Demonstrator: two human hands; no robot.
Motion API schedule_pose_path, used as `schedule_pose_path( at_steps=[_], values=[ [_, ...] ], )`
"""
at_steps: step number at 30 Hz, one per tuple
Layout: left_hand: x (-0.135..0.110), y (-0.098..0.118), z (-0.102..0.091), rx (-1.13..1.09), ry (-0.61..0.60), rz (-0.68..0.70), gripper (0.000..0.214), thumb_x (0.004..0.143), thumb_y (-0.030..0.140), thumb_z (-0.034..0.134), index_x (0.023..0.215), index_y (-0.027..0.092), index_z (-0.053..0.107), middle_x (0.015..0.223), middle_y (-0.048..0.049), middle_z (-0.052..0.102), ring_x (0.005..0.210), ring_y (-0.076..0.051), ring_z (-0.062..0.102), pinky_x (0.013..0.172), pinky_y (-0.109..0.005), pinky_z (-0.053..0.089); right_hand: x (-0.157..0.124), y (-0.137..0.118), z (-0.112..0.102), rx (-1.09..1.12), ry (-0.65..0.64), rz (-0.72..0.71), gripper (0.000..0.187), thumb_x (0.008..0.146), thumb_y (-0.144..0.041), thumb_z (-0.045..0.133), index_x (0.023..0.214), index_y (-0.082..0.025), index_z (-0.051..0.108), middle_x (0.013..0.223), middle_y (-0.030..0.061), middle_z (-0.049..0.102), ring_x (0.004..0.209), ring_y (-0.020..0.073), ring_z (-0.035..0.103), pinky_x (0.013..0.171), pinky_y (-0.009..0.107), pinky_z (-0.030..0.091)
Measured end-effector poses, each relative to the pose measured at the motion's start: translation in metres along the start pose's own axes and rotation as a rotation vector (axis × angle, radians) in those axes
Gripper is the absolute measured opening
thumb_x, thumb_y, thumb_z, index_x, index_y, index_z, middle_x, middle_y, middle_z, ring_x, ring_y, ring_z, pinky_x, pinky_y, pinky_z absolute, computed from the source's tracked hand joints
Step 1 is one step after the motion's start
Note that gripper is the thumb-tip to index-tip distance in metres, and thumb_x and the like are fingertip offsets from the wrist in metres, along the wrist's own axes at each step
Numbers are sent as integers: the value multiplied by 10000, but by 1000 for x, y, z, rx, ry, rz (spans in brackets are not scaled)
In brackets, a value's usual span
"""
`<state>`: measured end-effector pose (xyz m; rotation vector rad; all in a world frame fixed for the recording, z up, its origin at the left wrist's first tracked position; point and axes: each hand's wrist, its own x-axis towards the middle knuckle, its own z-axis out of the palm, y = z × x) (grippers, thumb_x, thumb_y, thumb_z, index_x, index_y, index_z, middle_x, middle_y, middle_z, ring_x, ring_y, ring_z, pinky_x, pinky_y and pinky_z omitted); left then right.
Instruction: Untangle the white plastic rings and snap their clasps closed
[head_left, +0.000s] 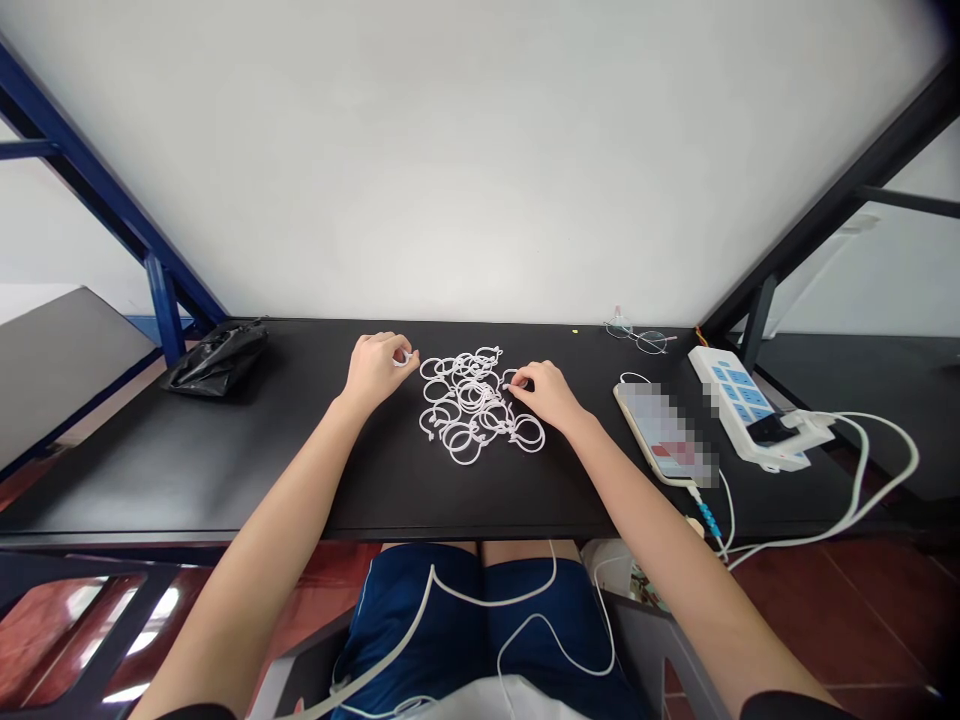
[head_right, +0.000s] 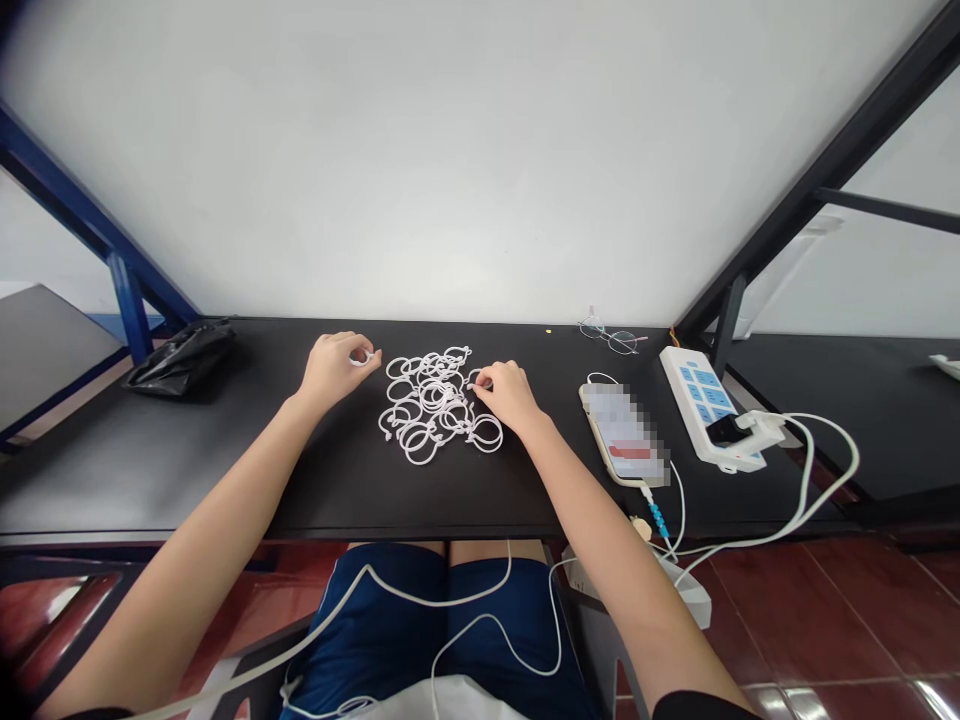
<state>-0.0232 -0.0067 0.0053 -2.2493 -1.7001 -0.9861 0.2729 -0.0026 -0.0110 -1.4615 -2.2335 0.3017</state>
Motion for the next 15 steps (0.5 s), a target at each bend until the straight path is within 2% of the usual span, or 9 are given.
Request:
schedule_pose_path(
  at_steps=[8,15],
  values=[
    [0,-6,2,-24,-43,-48,179,844,340,585,732,202,592,711,-12,611,662,-169,588,638,-287,410,0,2,0,-53,67,47,154,835,-220,604,682,-207,602,841,69,633,828,258,535,756,414,427],
    [0,-11,1,-3,-49,-37,175,845,339,598,734,204,597,711,-6,605,647,-164,581,634,-293,406,1,2,0,94,249,67,133,840,-252,600,713,-215,584,866,46,627,837,230,567,797,395,450]
  ],
)
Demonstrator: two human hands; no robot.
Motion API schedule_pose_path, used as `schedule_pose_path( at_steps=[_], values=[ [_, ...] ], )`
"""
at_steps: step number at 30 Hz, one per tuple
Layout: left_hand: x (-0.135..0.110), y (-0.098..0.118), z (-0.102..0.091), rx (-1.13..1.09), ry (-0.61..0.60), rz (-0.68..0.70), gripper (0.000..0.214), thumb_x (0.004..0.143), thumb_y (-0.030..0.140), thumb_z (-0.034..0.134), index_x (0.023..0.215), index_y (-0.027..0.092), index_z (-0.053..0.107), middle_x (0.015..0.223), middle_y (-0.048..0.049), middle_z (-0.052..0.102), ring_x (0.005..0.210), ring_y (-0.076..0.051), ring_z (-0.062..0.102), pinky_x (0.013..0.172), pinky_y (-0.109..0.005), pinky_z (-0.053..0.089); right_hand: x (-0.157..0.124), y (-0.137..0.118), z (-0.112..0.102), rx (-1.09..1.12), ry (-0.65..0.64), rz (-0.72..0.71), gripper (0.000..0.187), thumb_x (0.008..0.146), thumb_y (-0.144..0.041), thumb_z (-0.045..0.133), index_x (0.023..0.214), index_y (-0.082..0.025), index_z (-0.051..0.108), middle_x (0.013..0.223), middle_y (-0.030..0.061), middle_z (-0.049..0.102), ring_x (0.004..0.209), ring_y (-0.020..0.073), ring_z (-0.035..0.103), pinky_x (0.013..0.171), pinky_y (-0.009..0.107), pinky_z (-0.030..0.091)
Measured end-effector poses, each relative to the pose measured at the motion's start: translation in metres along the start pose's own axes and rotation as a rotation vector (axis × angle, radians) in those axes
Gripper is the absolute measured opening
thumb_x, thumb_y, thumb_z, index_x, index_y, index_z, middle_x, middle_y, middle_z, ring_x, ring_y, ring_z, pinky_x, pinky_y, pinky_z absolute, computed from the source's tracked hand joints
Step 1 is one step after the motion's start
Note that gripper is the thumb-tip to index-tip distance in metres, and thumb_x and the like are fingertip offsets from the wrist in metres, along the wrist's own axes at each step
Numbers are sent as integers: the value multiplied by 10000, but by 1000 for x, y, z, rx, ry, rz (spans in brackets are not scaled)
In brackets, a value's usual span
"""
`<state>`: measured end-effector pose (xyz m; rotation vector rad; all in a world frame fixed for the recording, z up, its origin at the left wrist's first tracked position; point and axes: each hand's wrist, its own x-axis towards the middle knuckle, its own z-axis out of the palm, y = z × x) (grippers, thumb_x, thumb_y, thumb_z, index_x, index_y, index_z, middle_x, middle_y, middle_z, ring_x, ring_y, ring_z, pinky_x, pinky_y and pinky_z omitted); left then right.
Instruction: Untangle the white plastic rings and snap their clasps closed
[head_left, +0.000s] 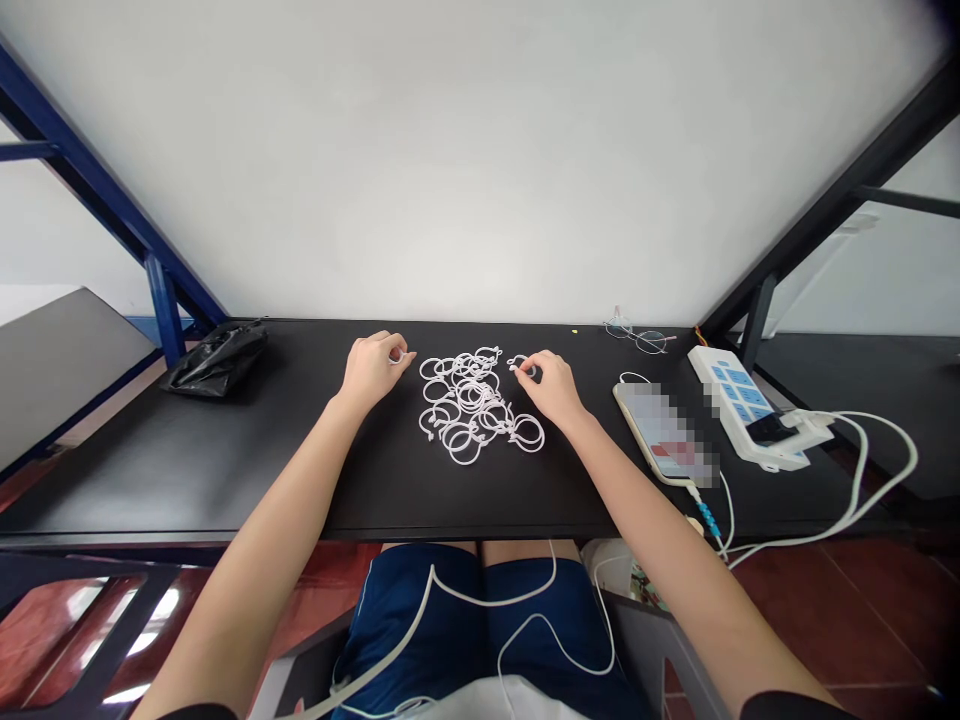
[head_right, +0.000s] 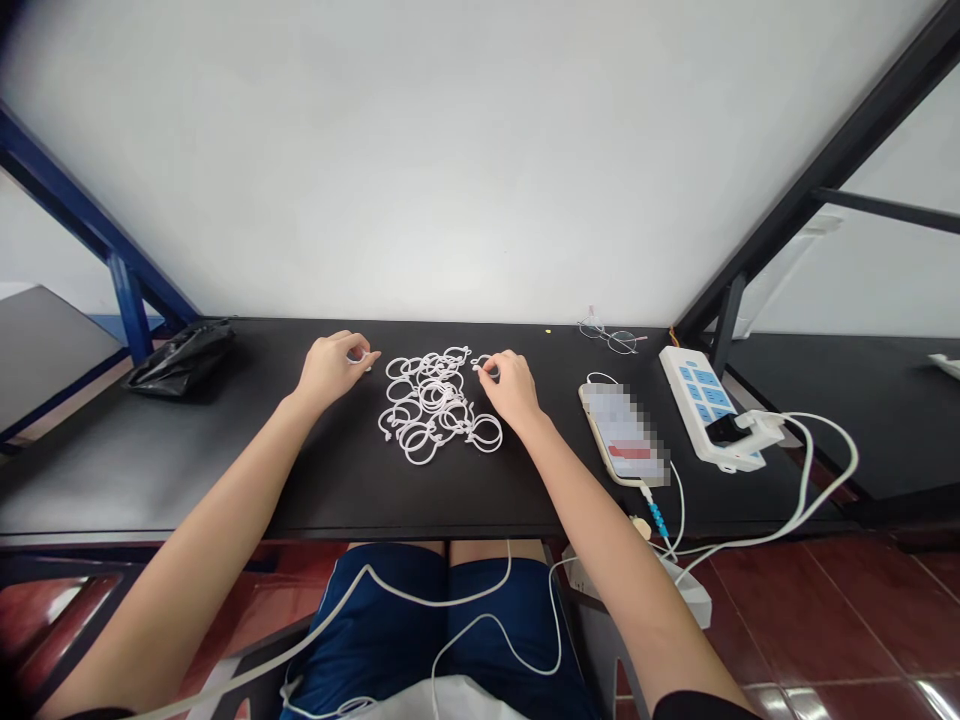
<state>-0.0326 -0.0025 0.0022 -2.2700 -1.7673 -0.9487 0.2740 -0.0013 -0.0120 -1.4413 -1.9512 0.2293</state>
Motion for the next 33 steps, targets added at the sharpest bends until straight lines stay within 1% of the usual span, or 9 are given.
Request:
schedule_pose_path(
  at_steps=[6,9,11,16,19,22,28,33],
  values=[
    [0,1,-1,-56,35,-55,210,826,391,636,736,203,609,723,-8,614,642,-159,581,617,-281,411,0,-3,-2,66,123,-50,123,856,-245,569,738,-214,560,1006,74,625,980,250,573,894,423,439],
    [-1,0,-1,-61,3,-76,240,787,435,679,764,204,615,759,-14,626,658,-163,589,629,-282,422,0,-6,-3,112,159,-61,117,862,-250,557,750,-217,549,1054,90,615,1036,257,568,921,433,436],
    [-1,-1,0,-49,-29,-86,255,786,453,672,795,205,619,783,-22,630,677,-172,596,646,-288,430,0,-8,-4,134,174,-67,109,866,-257,548,764,-219,545,1062,94,608,1052,256,569,929,435,439],
    [-2,-5,6,-31,-123,-67,191,857,393,565,819,210,608,789,-37,627,755,-201,601,662,-305,433,-1,-9,-3,142,159,-87,122,876,-279,534,770,-220,538,1116,108,586,1093,263,575,948,444,446],
    [-3,-10,13,-19,-186,-31,184,853,390,560,821,215,608,797,-48,630,806,-227,589,698,-326,444,-2,-9,-4,139,141,-82,129,881,-291,532,771,-223,539,1145,111,583,1128,271,565,958,457,443],
    [-4,-15,19,-31,-235,-28,194,834,403,574,828,215,619,828,-61,629,859,-246,581,733,-337,459,-2,-9,-4,144,135,-79,129,881,-296,536,774,-223,543,1148,114,587,1140,274,561,957,458,446],
    [-5,-18,23,-37,-241,-52,208,828,412,586,865,213,632,875,-71,613,891,-247,575,786,-350,470,-2,-10,-4,154,140,-80,127,874,-284,536,764,-220,547,1140,115,601,1132,272,565,956,454,448],
    [-5,-21,24,-16,-229,-68,219,832,410,579,906,213,640,900,-77,616,890,-243,568,791,-346,474,-2,-10,-3,186,143,-65,118,866,-281,540,767,-219,555,1141,116,607,1122,265,569,927,446,463]
  ],
)
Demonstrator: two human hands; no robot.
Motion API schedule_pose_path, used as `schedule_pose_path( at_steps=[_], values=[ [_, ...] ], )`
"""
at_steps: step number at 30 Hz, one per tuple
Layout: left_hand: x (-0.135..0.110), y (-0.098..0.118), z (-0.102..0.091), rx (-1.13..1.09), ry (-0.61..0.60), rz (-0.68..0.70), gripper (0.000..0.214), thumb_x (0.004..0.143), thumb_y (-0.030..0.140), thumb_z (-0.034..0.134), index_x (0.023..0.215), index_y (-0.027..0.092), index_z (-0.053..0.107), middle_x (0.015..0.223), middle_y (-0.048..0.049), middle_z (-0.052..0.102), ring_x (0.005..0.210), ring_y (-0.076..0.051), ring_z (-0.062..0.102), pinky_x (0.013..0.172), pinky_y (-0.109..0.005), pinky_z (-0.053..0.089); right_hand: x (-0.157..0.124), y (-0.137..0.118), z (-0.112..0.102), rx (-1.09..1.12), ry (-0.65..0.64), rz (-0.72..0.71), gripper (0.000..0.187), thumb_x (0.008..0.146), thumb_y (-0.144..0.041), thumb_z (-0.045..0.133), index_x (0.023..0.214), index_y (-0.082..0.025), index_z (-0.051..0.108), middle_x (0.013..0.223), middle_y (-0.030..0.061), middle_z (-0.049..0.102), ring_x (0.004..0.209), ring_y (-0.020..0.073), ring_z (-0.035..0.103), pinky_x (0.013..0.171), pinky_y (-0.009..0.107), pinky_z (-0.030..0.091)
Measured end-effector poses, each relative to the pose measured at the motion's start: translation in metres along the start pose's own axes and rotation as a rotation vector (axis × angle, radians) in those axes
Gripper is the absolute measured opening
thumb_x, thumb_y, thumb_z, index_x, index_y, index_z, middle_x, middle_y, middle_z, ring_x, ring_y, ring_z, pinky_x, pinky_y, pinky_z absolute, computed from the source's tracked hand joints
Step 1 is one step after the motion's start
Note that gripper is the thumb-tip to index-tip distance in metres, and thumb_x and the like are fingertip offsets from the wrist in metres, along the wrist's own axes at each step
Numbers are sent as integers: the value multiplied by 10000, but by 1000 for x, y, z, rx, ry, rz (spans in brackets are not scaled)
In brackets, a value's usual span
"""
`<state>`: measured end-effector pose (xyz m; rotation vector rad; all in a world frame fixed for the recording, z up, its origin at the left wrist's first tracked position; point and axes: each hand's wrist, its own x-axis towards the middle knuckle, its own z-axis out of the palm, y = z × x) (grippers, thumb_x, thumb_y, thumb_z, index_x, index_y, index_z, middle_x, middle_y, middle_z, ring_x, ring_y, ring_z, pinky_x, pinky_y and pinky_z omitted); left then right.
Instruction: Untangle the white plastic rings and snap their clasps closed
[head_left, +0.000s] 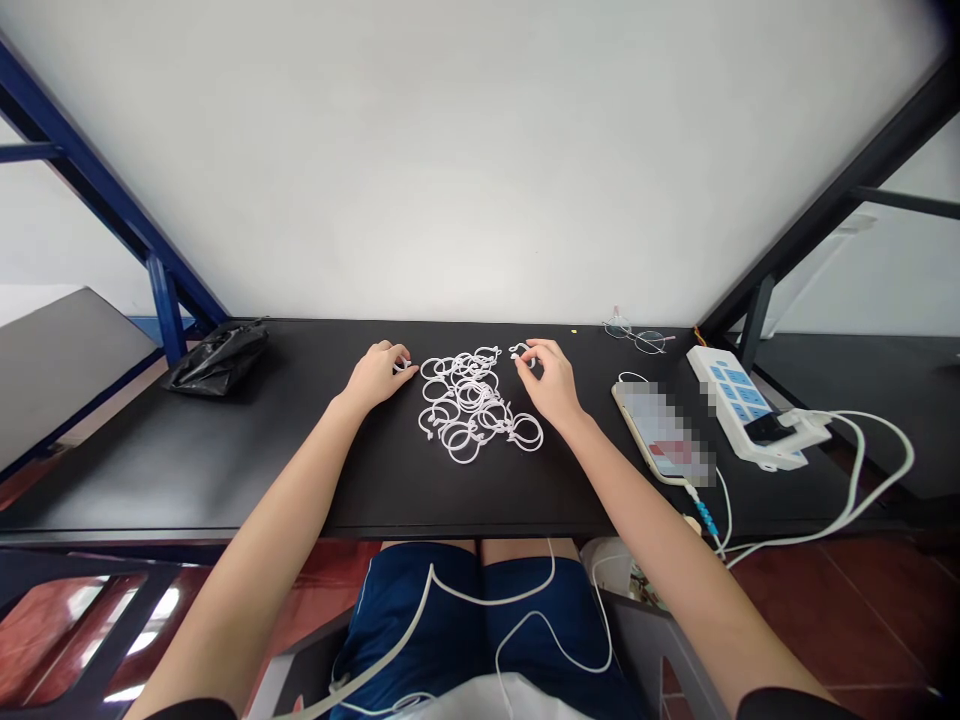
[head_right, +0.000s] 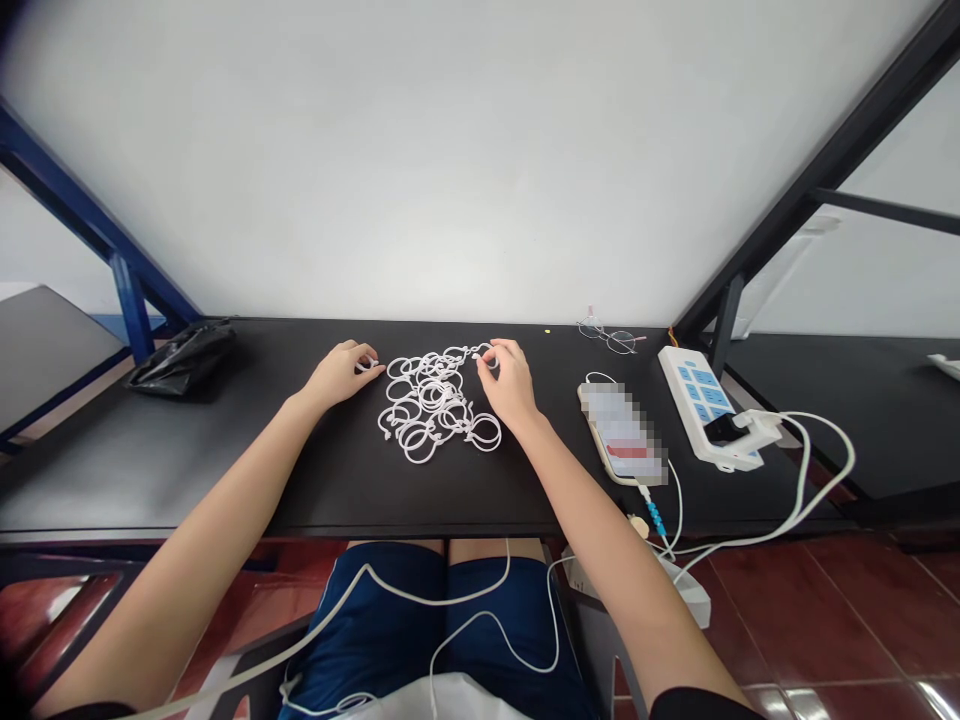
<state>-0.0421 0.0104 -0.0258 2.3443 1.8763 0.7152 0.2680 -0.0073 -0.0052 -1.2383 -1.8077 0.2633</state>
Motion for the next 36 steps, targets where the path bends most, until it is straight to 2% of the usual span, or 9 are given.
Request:
schedule_pose_path(
  at_steps=[9,18,25,28,32,36],
  values=[
    [0,-4,-2,9,-16,-18,289,841,372,568,1078,233,658,936,-73,610,869,-226,599,773,-324,484,1,-1,1,70,13,-1,104,848,-265,569,760,-211,580,1097,121,629,1093,256,596,878,425,501],
    [-2,5,-12,32,-17,-80,304,828,361,617,1099,224,622,975,-73,650,870,-245,636,729,-327,480,0,-5,2,143,10,48,111,845,-272,561,755,-213,533,1163,131,660,1152,269,597,908,437,494],
    [-3,7,-15,48,-37,-113,316,839,383,601,1101,206,610,979,-77,660,895,-247,639,741,-326,489,0,-6,3,175,40,22,116,822,-252,577,720,-212,537,1017,81,688,992,228,649,851,386,505],
    [-3,7,-15,57,-61,-121,329,852,410,575,1103,201,611,981,-70,654,910,-238,635,752,-319,496,0,-6,3,196,47,14,164,827,-311,609,706,-208,570,950,66,686,934,214,651,787,351,519],
    [-4,8,-15,110,-87,-155,372,869,464,542,1114,194,618,1030,-90,635,997,-266,617,782,-340,509,0,-8,3,248,59,67,216,801,-405,666,770,-210,579,856,40,684,801,185,651,728,329,534],
    [-4,10,-16,165,-103,-188,417,885,492,511,1129,180,640,1070,-114,609,1039,-297,603,827,-382,518,0,-10,3,301,80,100,247,799,-393,670,947,-208,599,884,48,684,782,176,646,693,311,541]
  ],
)
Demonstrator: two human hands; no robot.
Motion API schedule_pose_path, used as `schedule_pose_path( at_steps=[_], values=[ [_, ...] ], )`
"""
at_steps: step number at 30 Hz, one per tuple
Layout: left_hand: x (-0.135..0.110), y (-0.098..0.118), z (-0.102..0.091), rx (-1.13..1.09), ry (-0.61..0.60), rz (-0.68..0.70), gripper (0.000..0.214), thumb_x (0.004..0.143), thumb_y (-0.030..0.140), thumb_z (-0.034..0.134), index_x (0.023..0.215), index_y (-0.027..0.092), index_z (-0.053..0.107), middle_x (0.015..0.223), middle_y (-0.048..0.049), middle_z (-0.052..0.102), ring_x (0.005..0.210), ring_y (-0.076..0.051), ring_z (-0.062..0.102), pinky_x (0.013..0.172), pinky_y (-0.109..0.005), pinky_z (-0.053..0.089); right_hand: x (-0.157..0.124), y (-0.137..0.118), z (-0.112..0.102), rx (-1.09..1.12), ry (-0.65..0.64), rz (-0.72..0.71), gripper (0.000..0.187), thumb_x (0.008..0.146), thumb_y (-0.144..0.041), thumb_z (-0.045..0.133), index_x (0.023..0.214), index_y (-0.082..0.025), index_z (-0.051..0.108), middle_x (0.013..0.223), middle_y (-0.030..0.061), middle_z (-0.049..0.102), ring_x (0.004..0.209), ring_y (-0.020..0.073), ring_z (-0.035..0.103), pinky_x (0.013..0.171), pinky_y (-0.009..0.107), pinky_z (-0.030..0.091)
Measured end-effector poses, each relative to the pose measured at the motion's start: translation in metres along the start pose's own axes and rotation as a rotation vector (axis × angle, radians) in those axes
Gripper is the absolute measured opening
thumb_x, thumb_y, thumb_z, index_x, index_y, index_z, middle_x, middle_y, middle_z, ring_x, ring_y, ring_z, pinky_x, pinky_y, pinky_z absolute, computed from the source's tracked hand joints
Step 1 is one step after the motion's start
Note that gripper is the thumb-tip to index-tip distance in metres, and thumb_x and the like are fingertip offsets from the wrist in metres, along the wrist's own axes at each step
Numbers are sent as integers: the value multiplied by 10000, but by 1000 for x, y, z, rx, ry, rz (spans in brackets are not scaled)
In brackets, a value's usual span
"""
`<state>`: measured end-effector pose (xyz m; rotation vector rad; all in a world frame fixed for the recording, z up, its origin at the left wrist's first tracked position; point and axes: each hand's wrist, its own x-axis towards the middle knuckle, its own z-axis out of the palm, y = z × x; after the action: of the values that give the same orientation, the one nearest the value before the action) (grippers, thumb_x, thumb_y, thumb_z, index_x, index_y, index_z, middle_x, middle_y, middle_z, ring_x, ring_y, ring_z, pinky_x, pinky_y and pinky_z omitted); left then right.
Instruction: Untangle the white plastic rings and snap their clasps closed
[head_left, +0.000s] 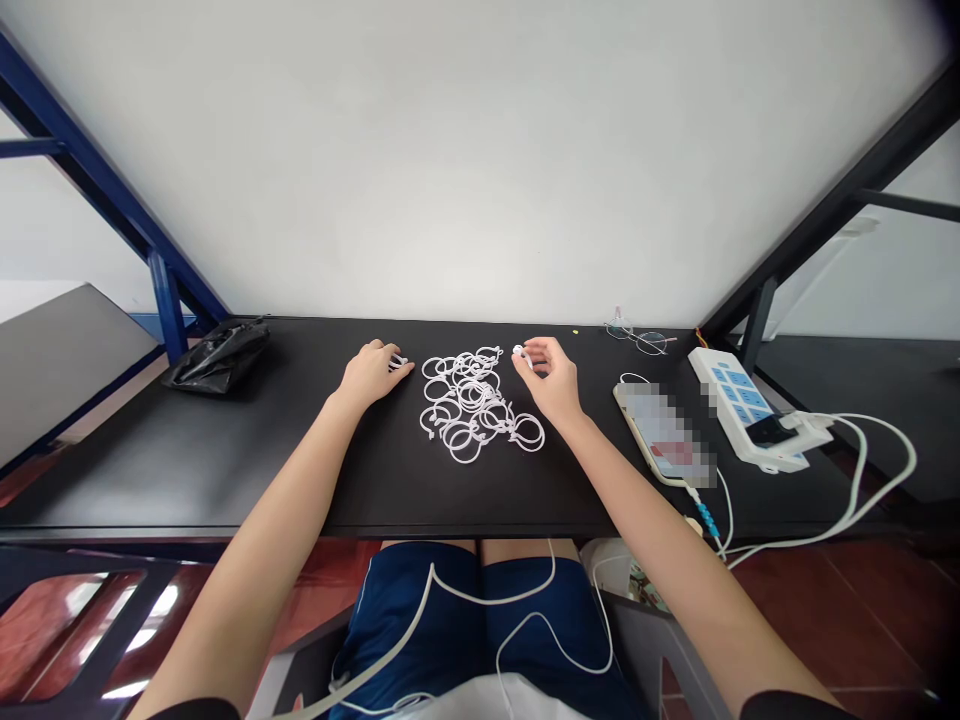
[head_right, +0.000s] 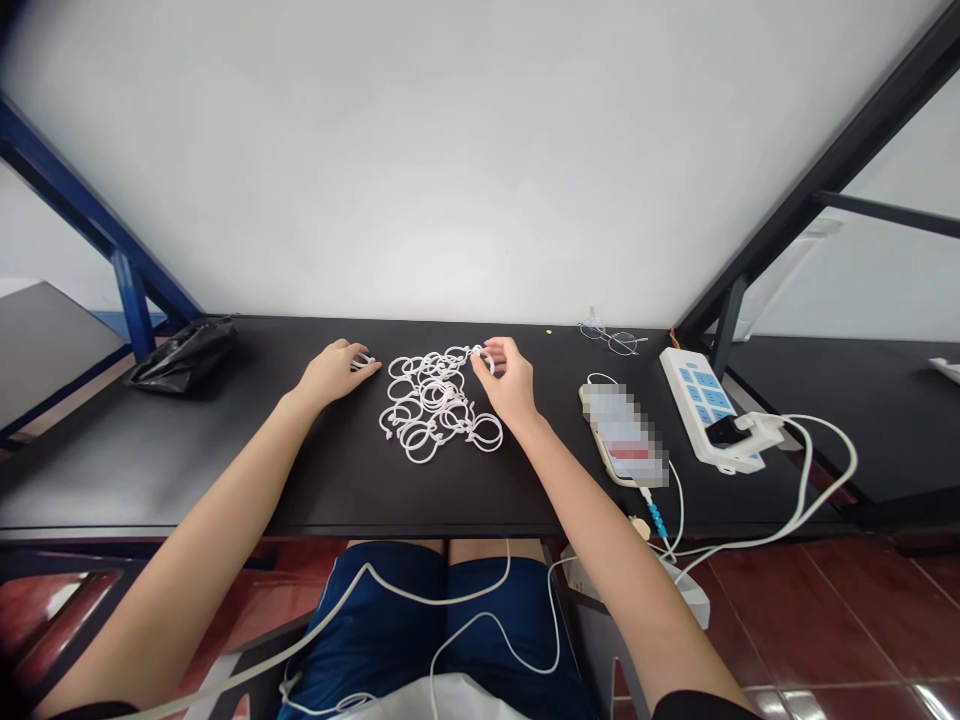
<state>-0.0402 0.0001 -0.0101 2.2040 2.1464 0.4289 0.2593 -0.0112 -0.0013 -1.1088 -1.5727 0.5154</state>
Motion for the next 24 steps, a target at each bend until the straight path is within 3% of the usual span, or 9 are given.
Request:
schedule_pose_path(
  at_steps=[4,13,20,24],
  values=[
    [0,1,0,22,-17,-29,463,896,503,490,1170,165,648,1115,-139,591,1063,-319,590,866,-420,517,-1,1,1,-15,-6,-33,253,830,-341,621,1039,-200,640,932,68,689,841,190,652,711,319,546],
    [1,1,1,24,-7,-40,423,896,438,490,1181,159,632,1155,-148,570,1119,-319,541,877,-415,515,-1,-1,0,-89,32,-141,93,854,-283,595,877,-209,648,893,42,656,824,179,642,731,316,541],
    [0,3,1,60,7,-25,410,891,429,487,1144,154,655,1152,-152,569,1099,-328,534,863,-422,510,-2,-1,0,-50,51,-154,150,883,-348,596,841,-211,643,851,34,654,792,173,647,728,316,542],
    [-1,4,4,86,75,-10,396,879,419,520,1122,141,663,1167,-166,572,1082,-347,530,866,-456,494,-2,-1,-1,-79,63,-198,157,897,-325,576,823,-209,651,834,36,654,787,175,628,716,317,536]
  ],
)
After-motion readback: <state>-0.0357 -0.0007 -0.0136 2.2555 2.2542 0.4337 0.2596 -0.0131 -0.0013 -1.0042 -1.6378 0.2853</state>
